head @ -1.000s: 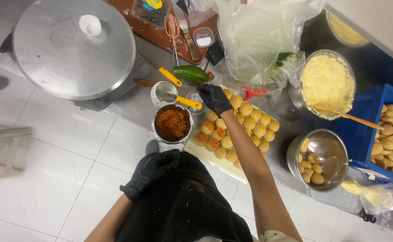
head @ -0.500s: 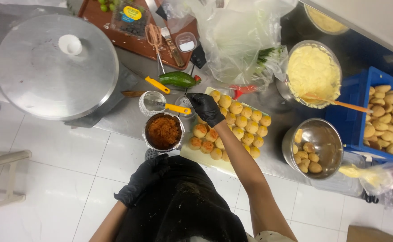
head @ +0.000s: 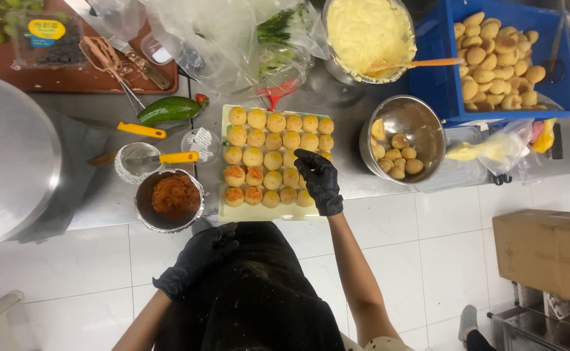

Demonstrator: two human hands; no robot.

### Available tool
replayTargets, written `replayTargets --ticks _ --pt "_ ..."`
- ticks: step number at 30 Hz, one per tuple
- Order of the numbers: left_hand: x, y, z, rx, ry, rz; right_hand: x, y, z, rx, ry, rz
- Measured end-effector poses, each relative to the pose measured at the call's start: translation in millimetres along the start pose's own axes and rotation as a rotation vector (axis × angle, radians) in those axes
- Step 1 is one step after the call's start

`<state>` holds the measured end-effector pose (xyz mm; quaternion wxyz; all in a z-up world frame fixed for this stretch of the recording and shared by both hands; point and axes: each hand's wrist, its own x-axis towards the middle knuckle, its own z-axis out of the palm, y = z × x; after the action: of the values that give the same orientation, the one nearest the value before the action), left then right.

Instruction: Stuffing small round dough buns with a reddish-orange filling by hand.

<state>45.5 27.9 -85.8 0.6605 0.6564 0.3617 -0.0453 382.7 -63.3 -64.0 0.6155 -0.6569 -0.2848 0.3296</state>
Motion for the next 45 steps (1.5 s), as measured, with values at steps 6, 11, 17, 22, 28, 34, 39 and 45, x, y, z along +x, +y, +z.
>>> replayTargets --ticks 6,11,17,22,28,34,39,45 --pt "-24 44 -2 0.275 0.042 -0.017 -14 -26 25 -0.272 -0.115 -0.053" --pt "-19 -21 5 0.03 0.148 0.098 7 -19 72 -0.864 -0.328 -0.496" --pt "-30 -36 5 -0.407 0.278 -0.194 49 13 103 -1.128 -0.521 -0.444" --pt "-56 5 -5 -0.503 0.338 -0.217 67 33 113 -1.339 -0.653 -0.399" --pt "-74 38 -18 -0.409 0.354 -0.205 74 52 119 -1.405 -0.651 -0.442" --pt "-66 9 -14 -0.432 0.362 -0.122 80 64 120 -1.406 -0.671 -0.55" --pt "-60 -2 -13 -0.638 0.312 -0.046 77 52 111 -1.348 -0.728 -0.624" --pt "-74 70 -31 -0.621 0.283 -0.399 77 15 99 -1.152 -0.733 -0.566"
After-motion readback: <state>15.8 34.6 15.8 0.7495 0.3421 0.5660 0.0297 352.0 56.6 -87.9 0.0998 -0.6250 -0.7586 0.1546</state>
